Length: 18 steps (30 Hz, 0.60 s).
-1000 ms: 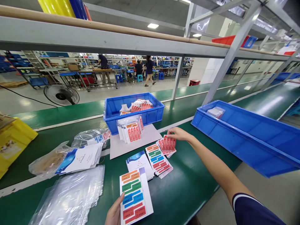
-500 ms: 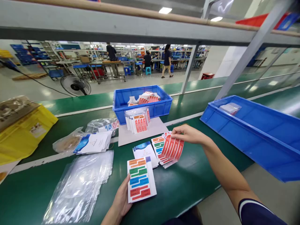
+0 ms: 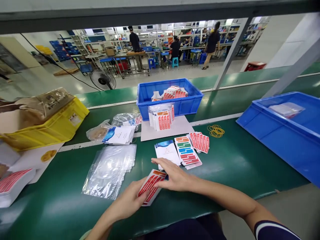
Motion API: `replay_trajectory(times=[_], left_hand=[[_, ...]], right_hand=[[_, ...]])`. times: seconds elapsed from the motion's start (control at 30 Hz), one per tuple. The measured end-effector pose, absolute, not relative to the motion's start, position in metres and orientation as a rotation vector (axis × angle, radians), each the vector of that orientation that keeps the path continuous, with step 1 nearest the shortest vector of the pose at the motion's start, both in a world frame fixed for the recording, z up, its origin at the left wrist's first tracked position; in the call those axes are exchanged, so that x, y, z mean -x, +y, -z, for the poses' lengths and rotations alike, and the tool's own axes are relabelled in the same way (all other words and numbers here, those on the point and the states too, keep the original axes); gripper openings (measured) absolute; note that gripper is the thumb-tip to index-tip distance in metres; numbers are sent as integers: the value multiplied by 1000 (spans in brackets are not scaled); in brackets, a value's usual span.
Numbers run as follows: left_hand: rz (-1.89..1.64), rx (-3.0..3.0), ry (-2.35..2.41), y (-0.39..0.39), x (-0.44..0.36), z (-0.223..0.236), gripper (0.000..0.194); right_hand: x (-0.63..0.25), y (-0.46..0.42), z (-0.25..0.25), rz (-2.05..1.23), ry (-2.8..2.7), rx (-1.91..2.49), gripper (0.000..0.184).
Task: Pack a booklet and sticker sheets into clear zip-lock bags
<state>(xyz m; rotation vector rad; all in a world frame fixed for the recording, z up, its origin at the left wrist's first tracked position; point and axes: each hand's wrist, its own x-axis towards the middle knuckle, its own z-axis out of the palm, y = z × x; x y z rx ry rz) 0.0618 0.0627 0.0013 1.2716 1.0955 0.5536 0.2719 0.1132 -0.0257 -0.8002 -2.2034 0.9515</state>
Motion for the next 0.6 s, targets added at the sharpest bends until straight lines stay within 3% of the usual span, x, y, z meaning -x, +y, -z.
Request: replay_trajectory(times=[0.17, 0.33, 0.4, 0.47, 0.6], left_hand=[[-504, -1463, 1258, 56, -54, -20, 18], [-564, -1573, 1598, 56, -12, -2, 23], [-629, -1559, 2001, 51, 12, 16, 29], [-404, -1641, 2245, 43, 28, 35, 34], [0, -1851, 2361, 29, 25, 62, 21]], right_hand=[[-248, 99, 62, -1474, -1994, 663, 70], [-232, 88, 94, -1432, -2024, 750, 24], [-233, 84, 97, -1432, -2016, 724, 21], [-236, 82, 98, -1406, -1980, 703, 22], [-239, 78, 96, -1343, -1950, 564, 27]])
